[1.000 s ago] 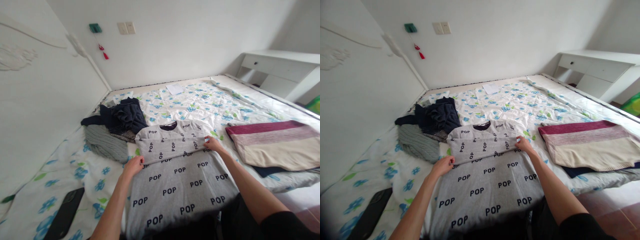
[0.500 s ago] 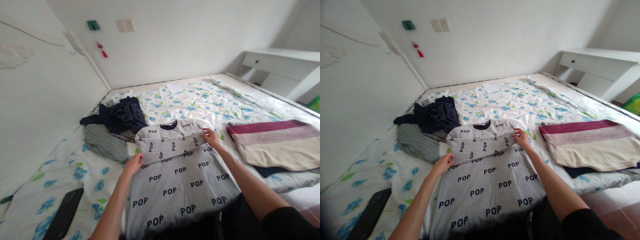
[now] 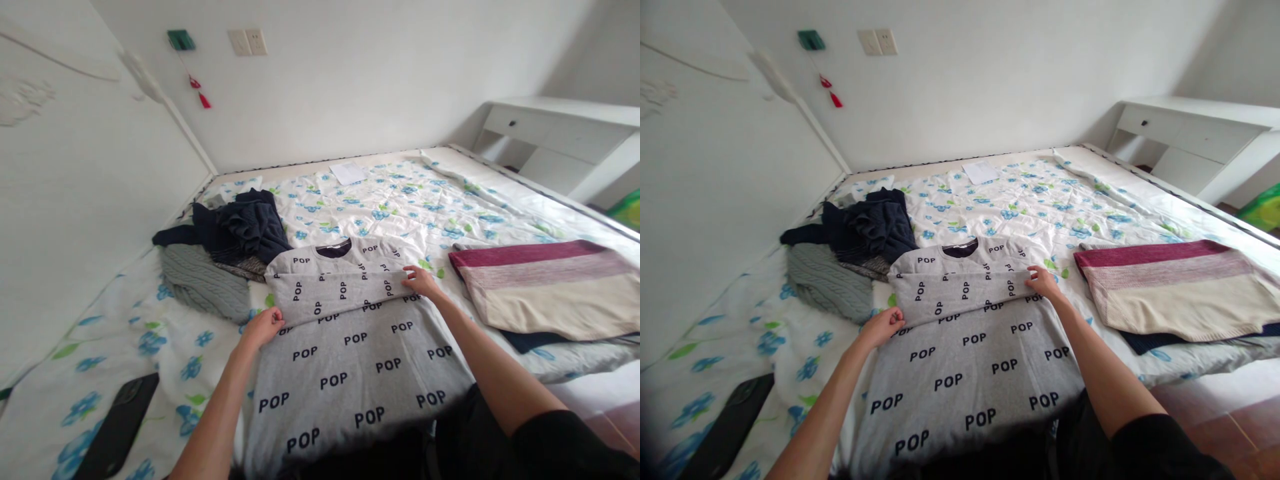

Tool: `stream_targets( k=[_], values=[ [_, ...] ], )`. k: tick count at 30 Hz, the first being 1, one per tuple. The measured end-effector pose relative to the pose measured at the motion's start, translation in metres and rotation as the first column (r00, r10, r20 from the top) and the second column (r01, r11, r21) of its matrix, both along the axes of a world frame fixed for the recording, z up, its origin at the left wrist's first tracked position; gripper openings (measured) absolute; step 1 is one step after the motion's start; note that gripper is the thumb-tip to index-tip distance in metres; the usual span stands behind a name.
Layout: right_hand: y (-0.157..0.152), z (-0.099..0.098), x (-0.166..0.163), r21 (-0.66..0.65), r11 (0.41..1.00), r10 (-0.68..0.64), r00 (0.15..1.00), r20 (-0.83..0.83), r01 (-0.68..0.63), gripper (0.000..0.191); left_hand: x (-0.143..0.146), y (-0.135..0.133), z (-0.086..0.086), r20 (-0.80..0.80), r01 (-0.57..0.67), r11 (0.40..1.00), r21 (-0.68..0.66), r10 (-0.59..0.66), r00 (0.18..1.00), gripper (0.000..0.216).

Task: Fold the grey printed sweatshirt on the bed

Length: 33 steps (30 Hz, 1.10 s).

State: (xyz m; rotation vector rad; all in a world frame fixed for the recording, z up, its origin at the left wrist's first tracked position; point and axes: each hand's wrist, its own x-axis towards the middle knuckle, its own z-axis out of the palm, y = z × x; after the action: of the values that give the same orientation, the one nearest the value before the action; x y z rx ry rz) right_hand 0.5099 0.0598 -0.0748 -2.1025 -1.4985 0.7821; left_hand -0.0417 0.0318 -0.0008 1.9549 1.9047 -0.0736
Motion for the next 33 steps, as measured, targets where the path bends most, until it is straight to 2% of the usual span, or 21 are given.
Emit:
stream_targets(
  k=[6,10,13,16,18,20,22,25,27,30,33],
  values=[
    [-0.002,0.003,-0.003,0.008,1.0,0.023,1.0,0.015,-0.023,0.058,-0.001,-0.002,0.003,0.041,0.098,0.994,0.046,-0.1,0.994,0.029],
    [-0.003,0.007,-0.014,0.053,0.998,-0.017,1.0,0.018,0.016,0.053,0.008,-0.005,0.008,-0.051,0.121,0.987,0.108,-0.116,0.992,0.013],
    [0.001,0.019,-0.025,0.169,0.985,-0.026,0.998,-0.049,0.033,0.049,0.012,-0.005,0.015,-0.137,0.085,0.989,0.119,-0.069,0.988,0.005],
    [0.008,0.032,-0.031,0.336,0.936,-0.049,0.983,-0.175,0.107,0.049,0.012,-0.004,0.022,-0.175,0.025,0.985,0.169,0.005,0.985,0.003],
    [0.011,0.036,-0.03,0.387,0.908,-0.081,0.974,-0.211,0.159,0.05,0.013,-0.004,0.024,-0.179,0.022,0.98,0.195,0.014,0.984,0.006],
    [0.011,0.033,-0.025,0.347,0.92,-0.123,0.975,-0.183,0.181,0.048,0.014,-0.005,0.022,-0.175,0.057,0.983,0.173,-0.026,0.984,0.008],
    [0.007,0.023,-0.018,0.231,0.959,-0.145,0.984,-0.102,0.165,0.044,0.016,-0.007,0.018,-0.168,0.106,0.988,0.11,-0.087,0.982,0.01],
    [0.001,0.007,-0.009,0.045,0.993,-0.106,0.994,0.005,0.106,0.04,0.018,-0.01,0.011,-0.164,0.138,0.989,0.055,-0.127,0.978,0.014],
    [-0.001,0.001,-0.005,-0.013,0.997,-0.08,0.996,0.026,0.08,0.04,0.019,-0.01,0.007,-0.165,0.14,0.989,0.058,-0.128,0.978,0.013],
    [-0.001,0.001,-0.003,-0.004,0.999,-0.05,0.999,0.018,0.05,0.048,0.019,-0.011,0.006,-0.17,0.164,0.984,0.072,-0.15,0.974,0.008],
    [0.004,0.008,-0.006,0.093,0.995,-0.028,0.998,-0.061,0.034,0.051,0.021,-0.009,0.011,-0.199,0.133,0.982,0.133,-0.105,0.974,0.01]
  ],
)
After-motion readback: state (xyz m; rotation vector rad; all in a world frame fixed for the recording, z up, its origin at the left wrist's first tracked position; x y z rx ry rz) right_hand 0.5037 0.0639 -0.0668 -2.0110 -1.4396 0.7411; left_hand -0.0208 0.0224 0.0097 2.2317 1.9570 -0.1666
